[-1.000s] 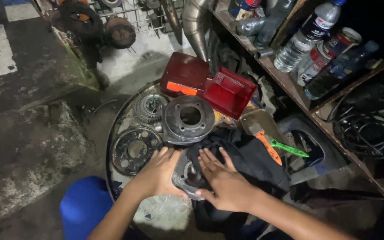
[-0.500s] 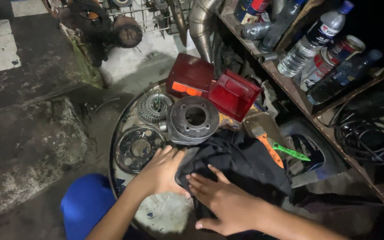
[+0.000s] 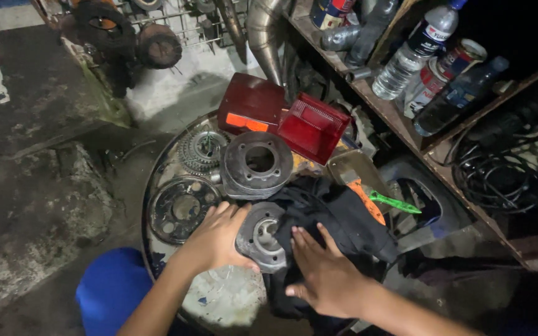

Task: Cleaning a motorcycle engine cylinder with a cloth

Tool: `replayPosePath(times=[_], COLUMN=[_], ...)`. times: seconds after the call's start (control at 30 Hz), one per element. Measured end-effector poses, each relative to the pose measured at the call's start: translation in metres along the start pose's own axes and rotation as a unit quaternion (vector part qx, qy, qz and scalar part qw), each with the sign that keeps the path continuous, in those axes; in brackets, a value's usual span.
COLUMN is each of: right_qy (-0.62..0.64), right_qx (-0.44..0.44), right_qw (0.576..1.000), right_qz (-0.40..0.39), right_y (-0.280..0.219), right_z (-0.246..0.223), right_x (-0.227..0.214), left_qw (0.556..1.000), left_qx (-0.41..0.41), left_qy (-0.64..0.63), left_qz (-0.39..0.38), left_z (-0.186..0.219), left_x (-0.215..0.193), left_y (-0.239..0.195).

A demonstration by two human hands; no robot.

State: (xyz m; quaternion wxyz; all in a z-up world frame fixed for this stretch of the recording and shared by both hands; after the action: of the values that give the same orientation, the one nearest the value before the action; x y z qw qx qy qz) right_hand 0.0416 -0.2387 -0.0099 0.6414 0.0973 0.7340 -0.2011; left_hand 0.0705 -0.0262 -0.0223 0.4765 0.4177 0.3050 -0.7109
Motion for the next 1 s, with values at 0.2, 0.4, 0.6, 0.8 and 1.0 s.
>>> replayPosePath(times=[0.2, 0.4, 0.6, 0.8, 1.0], right_qy=[0.058, 0.071, 0.124, 0.157, 0.176], right_qx=[0.024, 0.001, -0.117, -0.17, -0.175], right_qw=[0.998, 0.997, 0.981, 0.972, 0.969], right_qz=[-0.005, 0.026, 0.094, 0.038, 0.013], right_y=[0.02, 0.045, 0.063, 0.055, 0.041], right_z=[0.013, 0.015, -0.018, -0.039, -0.043], right_x=[-0.007, -0.021, -0.056, -0.071, -0.07], left_qw=[0.997, 1.0, 0.999, 0.999, 0.999], left_qx=[-0.036, -0.009, 0.035, 0.018, 0.036], left_qy=[-0.011, -0.006, 0.003, -0.031, 0.022], left_qz=[-0.063, -0.015, 0.028, 0.015, 0.034], left_z=[0.001, 0.004, 0.004, 0.007, 0.009], left_x=[0.002, -0.002, -0.005, -0.013, -0.011], left_y=[0.0, -0.001, -0.001, -0.005, -0.006])
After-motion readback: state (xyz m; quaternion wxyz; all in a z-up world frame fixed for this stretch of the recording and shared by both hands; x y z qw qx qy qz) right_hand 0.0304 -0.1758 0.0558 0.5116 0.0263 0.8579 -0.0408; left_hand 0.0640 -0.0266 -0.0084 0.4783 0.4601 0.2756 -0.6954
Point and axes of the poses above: each hand's wrist, its own y-axis towards the middle knuckle, its own x-axis out of the palm, z = x × y, the point moved 7 cm from there along y, towards the middle knuckle, and after that the axes turned 4 degrees about y, right-handed, at the moved point
